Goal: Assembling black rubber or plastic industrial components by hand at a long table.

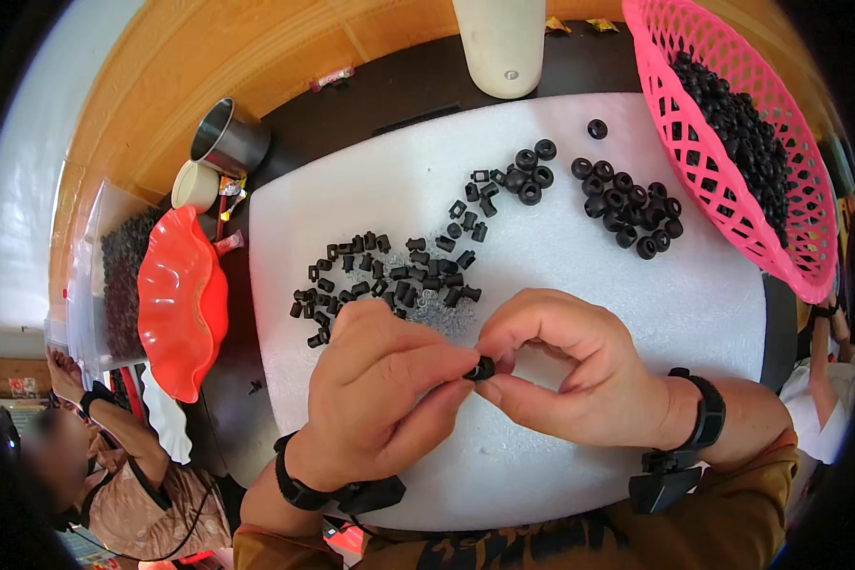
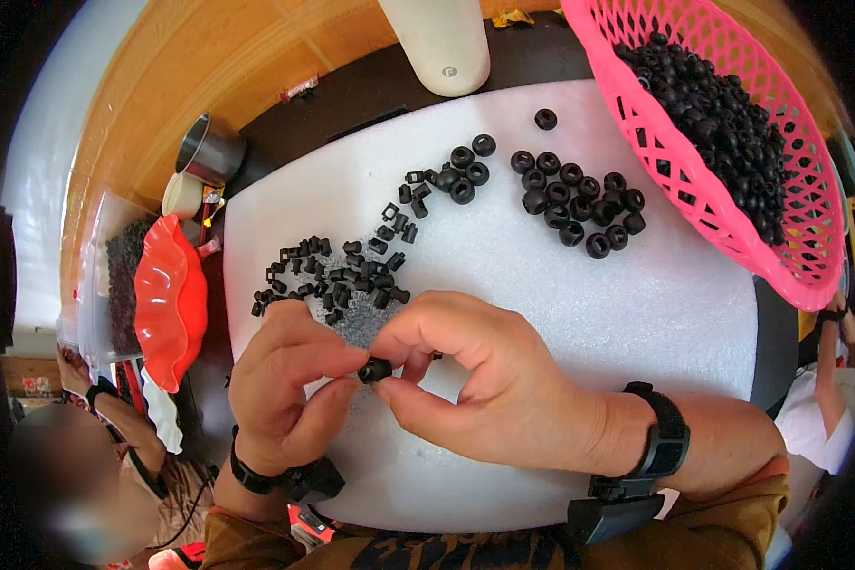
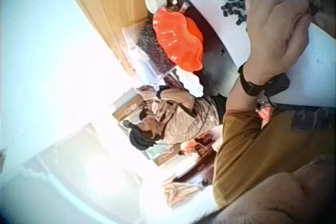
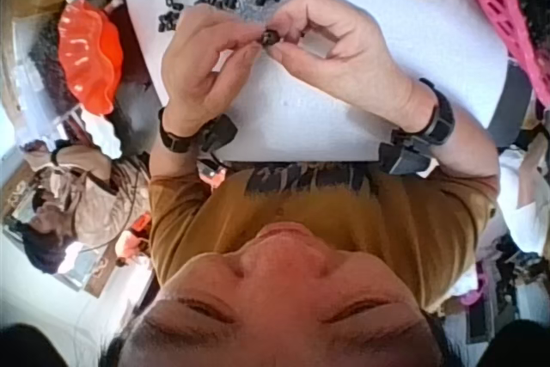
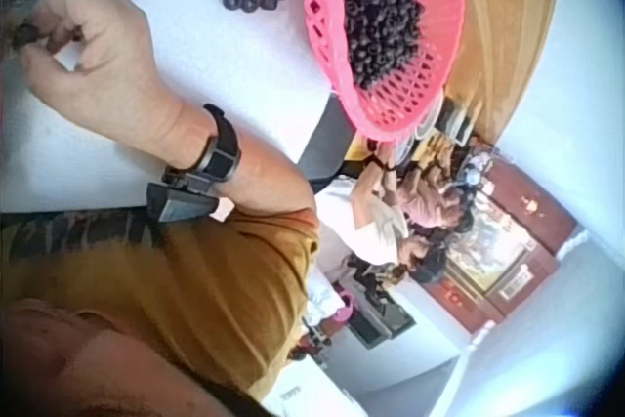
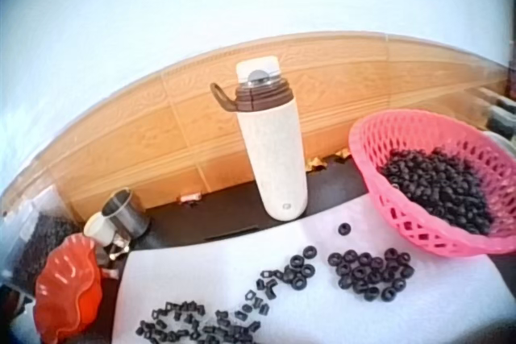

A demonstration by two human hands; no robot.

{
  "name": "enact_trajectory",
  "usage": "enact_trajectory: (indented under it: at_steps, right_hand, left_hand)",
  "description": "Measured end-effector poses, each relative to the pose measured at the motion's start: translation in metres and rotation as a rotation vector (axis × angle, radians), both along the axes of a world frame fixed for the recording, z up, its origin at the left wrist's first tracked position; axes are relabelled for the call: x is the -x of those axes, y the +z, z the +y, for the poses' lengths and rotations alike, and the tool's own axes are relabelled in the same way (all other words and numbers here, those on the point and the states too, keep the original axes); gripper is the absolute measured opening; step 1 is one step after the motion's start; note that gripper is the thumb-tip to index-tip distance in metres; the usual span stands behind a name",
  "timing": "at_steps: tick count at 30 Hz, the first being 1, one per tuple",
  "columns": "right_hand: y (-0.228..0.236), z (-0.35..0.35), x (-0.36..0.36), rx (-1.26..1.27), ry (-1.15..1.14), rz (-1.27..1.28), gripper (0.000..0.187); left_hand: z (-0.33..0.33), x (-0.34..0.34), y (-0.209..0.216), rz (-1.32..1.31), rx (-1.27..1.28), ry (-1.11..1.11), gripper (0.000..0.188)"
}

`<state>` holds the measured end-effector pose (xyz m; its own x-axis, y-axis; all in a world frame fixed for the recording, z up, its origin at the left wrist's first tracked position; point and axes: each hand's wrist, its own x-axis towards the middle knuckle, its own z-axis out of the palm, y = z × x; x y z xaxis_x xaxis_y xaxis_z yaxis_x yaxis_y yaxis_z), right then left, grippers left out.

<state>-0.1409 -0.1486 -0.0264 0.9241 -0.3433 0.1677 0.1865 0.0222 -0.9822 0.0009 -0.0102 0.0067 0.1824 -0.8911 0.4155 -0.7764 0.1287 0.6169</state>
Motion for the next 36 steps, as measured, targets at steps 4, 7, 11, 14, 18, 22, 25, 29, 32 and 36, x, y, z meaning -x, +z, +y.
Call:
enact_trajectory:
  at_steps: [4, 7, 11, 14, 18, 22, 25, 29, 32, 36]
  right_hand:
    - [-0.001, 0.001, 0.000, -0.141, 0.023, -0.001, 0.017]
    - [0.000, 0.001, 0.001, -0.225, 0.058, -0.002, 0.016]
    - [0.004, 0.002, 0.003, -0.313, 0.156, 0.008, 0.016]
    - [0.009, 0.002, 0.005, -0.334, 0.213, -0.036, 0.017]
    - [0.012, 0.004, 0.005, -0.091, 0.201, -0.118, 0.018]
    - [0.011, 0.010, 0.009, 0.026, 0.172, -0.214, 0.017]
    - [0.013, 0.023, 0.015, 0.131, 0.162, -0.350, 0.017]
    - [0.015, 0.031, 0.023, 0.220, 0.253, -0.466, 0.020]
    - [0.013, 0.034, 0.026, 0.240, 0.257, -0.478, 0.020]
    - [0.013, 0.036, 0.029, 0.252, 0.231, -0.486, 0.019]
  left_hand:
    - [0.000, 0.001, 0.006, -0.084, 0.035, 0.001, 0.035]
    - [-0.002, 0.001, 0.003, -0.187, 0.068, -0.019, 0.039]
    - [-0.001, -0.001, -0.002, -0.366, 0.190, -0.049, 0.037]
    - [0.003, 0.003, 0.001, -0.402, 0.257, -0.031, 0.034]
    - [0.008, 0.008, 0.003, -0.391, 0.295, -0.006, 0.029]
    - [0.010, 0.006, 0.003, -0.295, 0.294, -0.067, 0.023]
    - [0.013, 0.003, 0.005, 0.232, 0.311, -0.018, 0.013]
    - [0.009, 0.013, 0.013, 0.196, 0.049, 0.302, 0.012]
    - [-0.012, 0.021, 0.024, -0.095, -0.251, 0.022, 0.016]
    - [-0.026, 0.033, 0.019, -0.288, -0.330, -0.071, 0.025]
